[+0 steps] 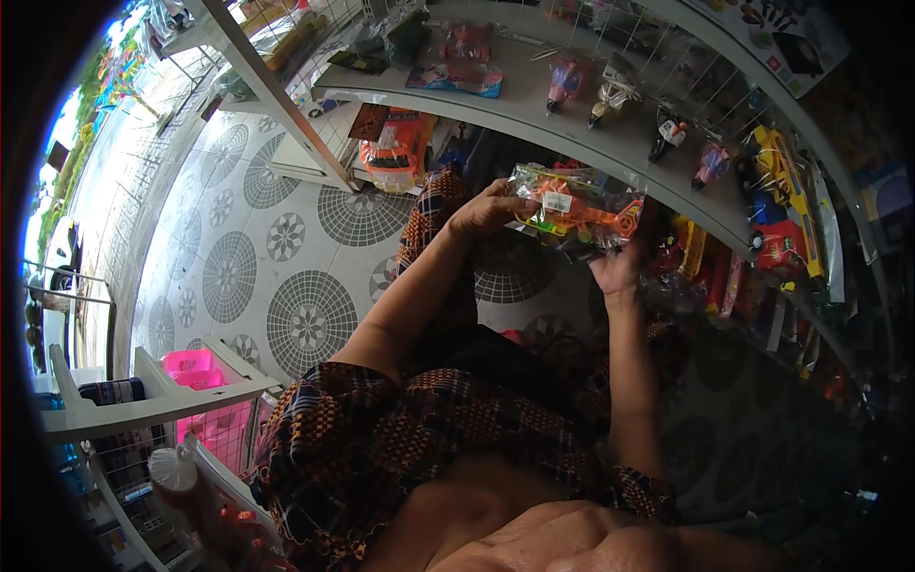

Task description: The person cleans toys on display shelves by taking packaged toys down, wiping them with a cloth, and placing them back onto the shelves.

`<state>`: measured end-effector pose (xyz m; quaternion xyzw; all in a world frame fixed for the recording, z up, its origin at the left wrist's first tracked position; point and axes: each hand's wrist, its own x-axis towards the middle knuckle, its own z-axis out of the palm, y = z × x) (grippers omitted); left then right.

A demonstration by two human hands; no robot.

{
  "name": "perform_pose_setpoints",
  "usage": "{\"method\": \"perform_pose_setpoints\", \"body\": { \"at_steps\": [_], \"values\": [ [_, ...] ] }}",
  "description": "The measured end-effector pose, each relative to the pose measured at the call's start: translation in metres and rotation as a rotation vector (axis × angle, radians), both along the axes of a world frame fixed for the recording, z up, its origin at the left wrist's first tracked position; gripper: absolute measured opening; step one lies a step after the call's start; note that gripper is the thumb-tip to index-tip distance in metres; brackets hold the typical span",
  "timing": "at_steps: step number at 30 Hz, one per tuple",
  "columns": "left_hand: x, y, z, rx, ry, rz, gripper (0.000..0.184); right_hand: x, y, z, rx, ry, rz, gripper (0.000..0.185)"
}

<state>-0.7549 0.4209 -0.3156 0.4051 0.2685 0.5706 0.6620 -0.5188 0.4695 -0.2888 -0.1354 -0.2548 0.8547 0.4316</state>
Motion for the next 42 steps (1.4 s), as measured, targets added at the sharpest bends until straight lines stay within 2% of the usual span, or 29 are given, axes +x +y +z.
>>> {"method": "perform_pose_setpoints", "body": {
  "at_steps": [1,2,4,6,8,9,10,12,15,16,18,20,22,24,25,28,30,32,33,34,36,37,39,42],
  "values": [
    [-0.004,-0.001,-0.005,0.332,0.404,0.191,0.028,0.005,0.007,-0.007,-0.002,0.004,-0.002,0.035],
    [-0.011,-0.002,-0.01,0.205,0.431,0.3,0.027,0.015,0.02,-0.02,-0.045,-0.018,-0.042,0.036],
    [-0.025,-0.013,0.033,-0.018,0.073,0.266,0.028,0.026,0.026,-0.015,-0.087,-0.039,-0.09,0.037],
    [-0.039,-0.01,0.036,0.76,0.973,0.951,0.025,0.031,0.016,0.023,-0.074,0.158,-0.045,0.037],
    [-0.058,-0.003,0.051,0.443,0.201,0.724,0.038,0.039,0.022,0.023,-0.085,0.167,-0.101,0.039],
    [-0.06,0.004,0.069,0.252,0.103,0.796,0.04,0.042,0.024,0.022,-0.097,0.112,-0.139,0.039],
    [-0.066,0.012,0.074,0.288,0.017,0.845,0.041,0.043,0.026,0.021,-0.11,0.057,-0.178,0.039],
    [-0.072,0.033,0.078,0.306,0.021,0.983,0.04,0.041,0.028,0.013,-0.113,0.039,-0.239,0.039],
    [-0.083,0.077,0.071,0.423,0.16,1.002,0.037,0.04,0.029,0.011,-0.139,0.025,-0.22,0.038],
    [-0.085,0.09,0.063,0.317,0.258,1.044,0.034,0.035,0.023,0.02,-0.126,-0.017,-0.258,0.038],
    [-0.084,0.123,0.049,0.284,0.336,1.106,0.038,0.034,0.021,0.024,-0.106,-0.061,-0.298,0.037],
    [-0.075,0.145,0.043,0.248,0.52,1.256,0.04,0.035,0.024,0.02,-0.037,-0.067,-0.327,0.036],
    [-0.072,0.167,0.033,0.082,0.944,1.429,0.046,0.037,0.027,0.016,-0.021,-0.062,-0.328,0.034],
    [-0.067,0.181,0.025,0.065,0.918,1.449,0.046,0.04,0.031,0.012,0.015,-0.057,-0.319,0.034],
    [-0.067,0.185,0.021,-0.007,1.032,1.408,0.047,0.04,0.031,0.013,-0.063,-0.076,-0.312,0.034],
    [-0.059,0.189,0.016,-0.001,1.162,1.443,0.048,0.04,0.028,0.016,-0.046,-0.104,-0.326,0.035],
    [-0.056,0.193,0.017,0.026,1.166,1.456,0.05,0.045,0.033,0.008,-0.062,-0.128,-0.328,0.035],
    [-0.057,0.197,0.015,-0.021,1.211,1.262,0.05,0.046,0.034,0.007,-0.144,-0.079,-0.264,0.04],
    [-0.057,0.194,0.016,-0.016,1.148,1.193,0.058,0.045,0.032,0.009,-0.141,-0.091,-0.262,0.04],
    [-0.057,0.191,0.018,-0.026,1.149,1.194,0.058,0.044,0.033,0.008,-0.146,-0.096,-0.257,0.04],
    [-0.056,0.187,0.022,0.043,1.131,1.187,0.071,0.044,0.034,0.008,-0.158,-0.124,-0.3,0.041],
    [-0.057,0.181,0.021,0.038,1.13,1.188,0.071,0.043,0.034,0.01,-0.159,-0.127,-0.297,0.041],
    [-0.064,0.167,0.018,0.231,1.17,1.158,0.077,0.041,0.031,0.016,-0.114,-0.153,-0.3,0.037],
    [-0.079,0.152,0.013,0.247,1.17,1.137,0.07,0.042,0.033,0.011,-0.129,-0.142,-0.295,0.037]
  ]
}}
